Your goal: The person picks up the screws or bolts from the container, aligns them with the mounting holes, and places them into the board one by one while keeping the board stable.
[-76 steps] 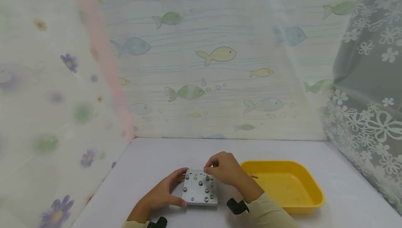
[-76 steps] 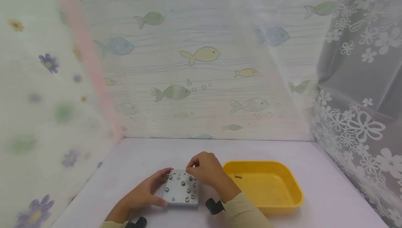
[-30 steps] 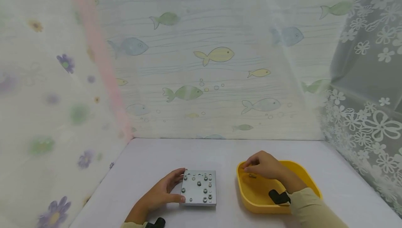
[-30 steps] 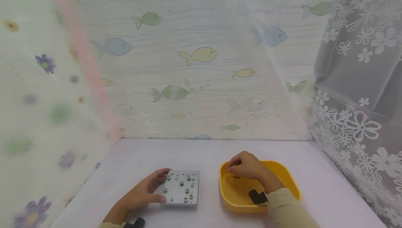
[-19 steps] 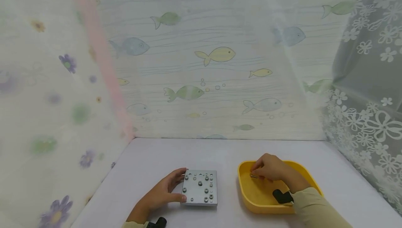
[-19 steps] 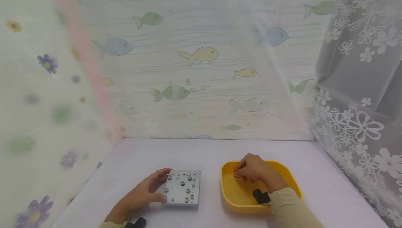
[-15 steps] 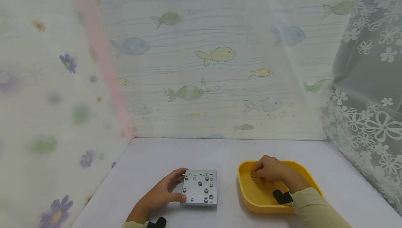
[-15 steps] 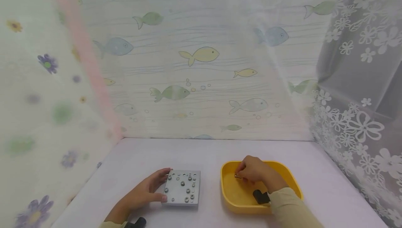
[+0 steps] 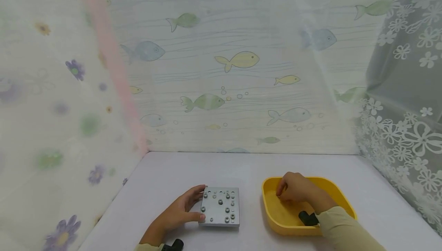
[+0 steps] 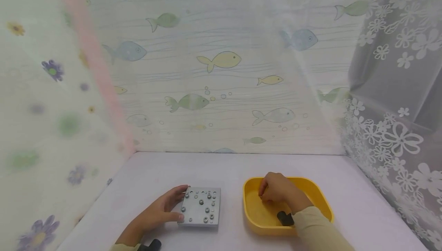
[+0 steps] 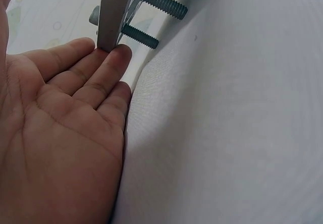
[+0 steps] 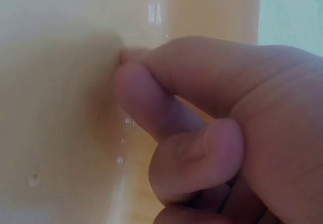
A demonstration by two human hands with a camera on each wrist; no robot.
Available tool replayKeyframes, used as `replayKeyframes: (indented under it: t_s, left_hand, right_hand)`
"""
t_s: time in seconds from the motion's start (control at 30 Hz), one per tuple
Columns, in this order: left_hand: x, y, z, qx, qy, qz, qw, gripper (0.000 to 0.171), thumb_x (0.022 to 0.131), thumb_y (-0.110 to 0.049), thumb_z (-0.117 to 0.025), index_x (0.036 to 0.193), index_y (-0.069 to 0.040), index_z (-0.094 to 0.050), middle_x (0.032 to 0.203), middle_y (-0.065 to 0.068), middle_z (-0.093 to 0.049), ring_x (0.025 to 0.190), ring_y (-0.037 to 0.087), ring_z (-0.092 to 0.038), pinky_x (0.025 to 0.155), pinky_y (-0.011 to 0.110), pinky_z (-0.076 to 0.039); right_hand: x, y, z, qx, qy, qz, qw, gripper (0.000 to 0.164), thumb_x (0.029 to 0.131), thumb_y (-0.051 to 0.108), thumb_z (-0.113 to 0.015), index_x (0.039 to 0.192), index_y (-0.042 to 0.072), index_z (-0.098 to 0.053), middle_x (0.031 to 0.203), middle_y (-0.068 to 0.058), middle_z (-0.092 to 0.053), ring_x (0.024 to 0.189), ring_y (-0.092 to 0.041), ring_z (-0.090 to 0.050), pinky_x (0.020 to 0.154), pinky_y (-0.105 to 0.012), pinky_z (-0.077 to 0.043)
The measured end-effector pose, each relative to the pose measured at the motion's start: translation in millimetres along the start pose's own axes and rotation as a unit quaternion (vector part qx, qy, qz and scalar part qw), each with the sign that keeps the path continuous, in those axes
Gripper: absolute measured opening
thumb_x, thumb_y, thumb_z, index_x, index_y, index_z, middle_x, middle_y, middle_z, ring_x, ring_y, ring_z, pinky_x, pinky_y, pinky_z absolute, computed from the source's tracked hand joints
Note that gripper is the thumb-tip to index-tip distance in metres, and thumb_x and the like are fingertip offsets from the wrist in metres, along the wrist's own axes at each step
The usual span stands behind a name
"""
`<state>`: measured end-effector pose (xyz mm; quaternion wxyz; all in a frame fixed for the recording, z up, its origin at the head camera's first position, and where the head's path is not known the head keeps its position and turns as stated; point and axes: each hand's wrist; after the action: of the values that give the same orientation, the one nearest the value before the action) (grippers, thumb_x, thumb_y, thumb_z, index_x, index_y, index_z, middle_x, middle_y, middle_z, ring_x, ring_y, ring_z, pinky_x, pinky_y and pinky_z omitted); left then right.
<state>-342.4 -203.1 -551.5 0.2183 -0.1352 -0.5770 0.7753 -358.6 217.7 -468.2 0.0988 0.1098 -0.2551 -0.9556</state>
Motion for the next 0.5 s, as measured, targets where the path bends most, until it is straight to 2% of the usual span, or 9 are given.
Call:
replayKeyframes:
  t_s: [0.17,0.23,0.37,0.5]
  left_hand:
    - [-0.2,0.3,-0.1,0.0,-0.001,0.002,1.0,0.098,0.081,-0.027,-0.088,0.161,-0.016,-0.033,0.162,0.002,-0.044,0.152,0.026,-0.04,0.118,0.011,-0.033]
    - [0.0,0.5,0.1,-0.001,-0.002,0.004,1.0,0.098,0.081,-0.028,-0.088,0.161,-0.016,-0.033,0.162,0.002,-0.045,0.152,0.026,-0.04,0.12,0.016,-0.033]
    - [0.1,1.0,0.3,-0.005,-0.001,0.003,1.0,0.099,0.081,-0.027,-0.088,0.162,-0.015,-0.032,0.162,0.004,-0.045,0.152,0.027,-0.039,0.126,0.035,-0.029]
    - [-0.3,1.0,0.6,-0.006,-0.001,0.001,1.0,0.099,0.081,-0.026,-0.088,0.162,-0.015,-0.032,0.162,0.005,-0.045,0.152,0.027,-0.039,0.125,0.04,-0.028]
  right_hand:
    - [2.1,-0.5,-1.3,-0.012,-0.008,0.003,1.0,0.018,0.075,0.002,-0.083,0.079,0.018,-0.076,0.08,0.002,-0.066,0.068,-0.017,-0.058,0.06,-0.028,-0.051]
    - [2.1,-0.7,-1.4,-0.013,-0.004,0.006,1.0,0.017,0.076,0.002,-0.083,0.079,0.018,-0.076,0.081,0.003,-0.066,0.068,-0.017,-0.058,0.06,-0.028,-0.051]
    - [1.2,-0.4,-0.8,-0.018,0.016,0.028,0.999,0.013,0.078,0.005,-0.083,0.079,0.016,-0.074,0.078,0.003,-0.065,0.067,-0.017,-0.058,0.059,-0.027,-0.051]
    - [1.1,0.7,-0.4,-0.021,0.033,0.056,0.998,0.01,0.079,0.01,-0.08,0.078,0.017,-0.072,0.075,0.003,-0.064,0.066,-0.016,-0.058,0.057,-0.026,-0.049]
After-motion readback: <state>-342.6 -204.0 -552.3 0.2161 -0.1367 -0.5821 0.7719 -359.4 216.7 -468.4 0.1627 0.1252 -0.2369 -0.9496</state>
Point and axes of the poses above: each hand's wrist, its own x-axis towards the middle knuckle, its own z-axis out of the back of the hand, y = z × x
